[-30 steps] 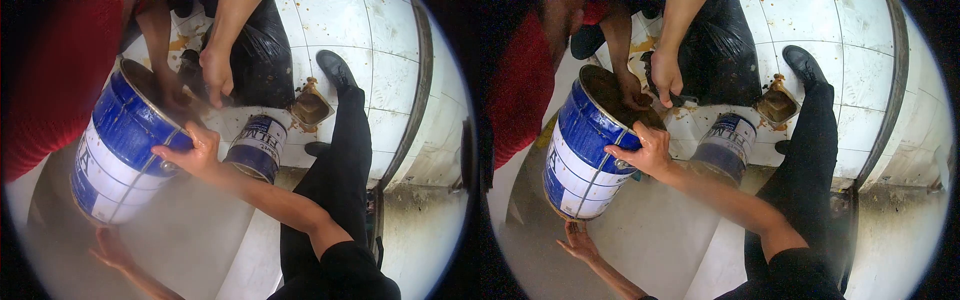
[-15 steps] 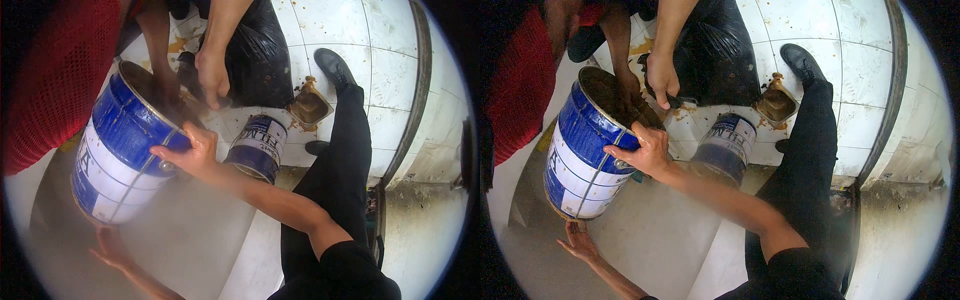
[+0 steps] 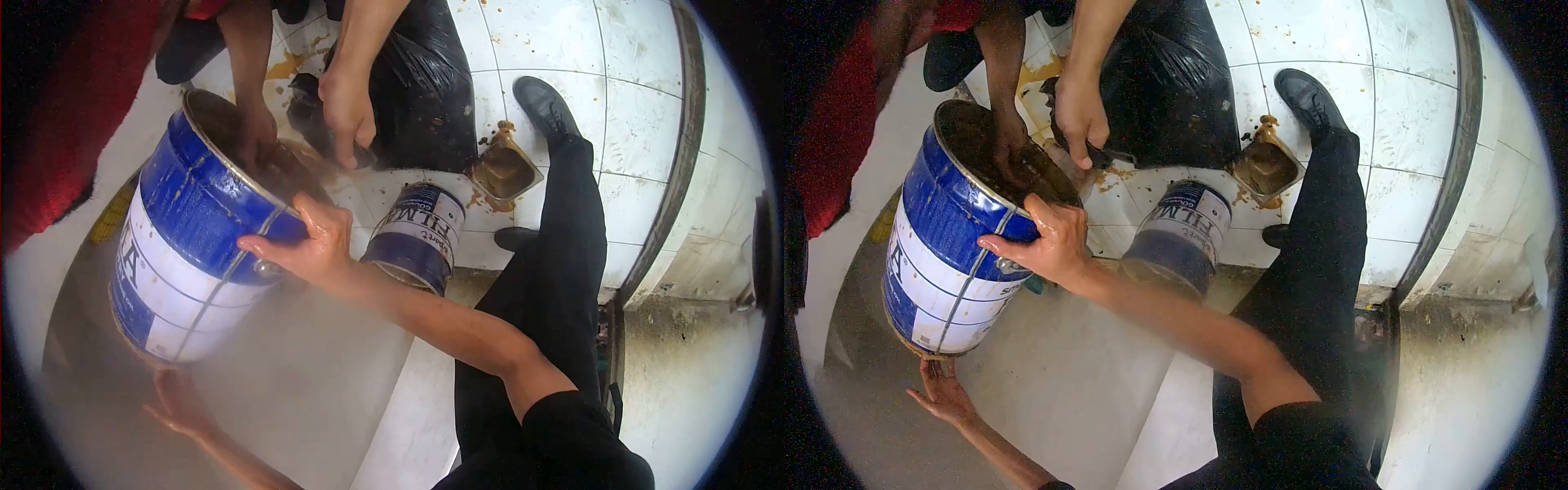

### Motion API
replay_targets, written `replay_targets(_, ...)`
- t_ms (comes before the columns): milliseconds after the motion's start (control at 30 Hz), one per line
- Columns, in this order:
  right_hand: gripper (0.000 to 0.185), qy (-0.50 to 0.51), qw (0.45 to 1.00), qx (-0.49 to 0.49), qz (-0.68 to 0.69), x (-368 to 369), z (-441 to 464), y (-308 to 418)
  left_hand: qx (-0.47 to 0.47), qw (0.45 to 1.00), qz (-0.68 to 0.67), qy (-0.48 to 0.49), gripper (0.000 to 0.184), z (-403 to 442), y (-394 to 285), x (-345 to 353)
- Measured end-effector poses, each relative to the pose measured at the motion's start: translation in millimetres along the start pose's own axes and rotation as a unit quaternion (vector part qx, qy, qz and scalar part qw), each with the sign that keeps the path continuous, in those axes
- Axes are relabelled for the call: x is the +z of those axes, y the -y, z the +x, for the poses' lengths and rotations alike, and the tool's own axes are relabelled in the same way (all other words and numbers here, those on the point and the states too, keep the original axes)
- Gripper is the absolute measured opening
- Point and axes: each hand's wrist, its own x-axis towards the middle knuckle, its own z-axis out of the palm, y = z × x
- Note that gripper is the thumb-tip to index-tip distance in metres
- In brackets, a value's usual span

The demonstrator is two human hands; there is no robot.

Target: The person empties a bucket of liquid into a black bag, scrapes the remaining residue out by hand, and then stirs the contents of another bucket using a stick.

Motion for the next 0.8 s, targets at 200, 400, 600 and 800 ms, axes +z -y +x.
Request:
replay_targets(200, 0.053, 0.045, 0.998, 0.009, -0.042, -2, -3, -3, -0.01, 1.0, -0.026, 0.006, 0.07, 2, 15, -16)
replay_targets(400, 0.054, 0.033, 0.998, -0.016, -0.042, 4, 3, -2, -0.019, 0.993, -0.109, 0.05, 0.074, 7, 42, -31)
replay_targets(600, 0.047, 0.146, 0.984, 0.068, -0.074, 6, 1, -1, -0.024, 0.992, -0.126, -0.02, 0.074, 5, 63, -32)
replay_targets(800, 0.048, 0.167, 0.985, 0.002, -0.05, 13, 5, -3, -0.052, 0.988, -0.143, -0.031, 0.076, 4, 87, -21)
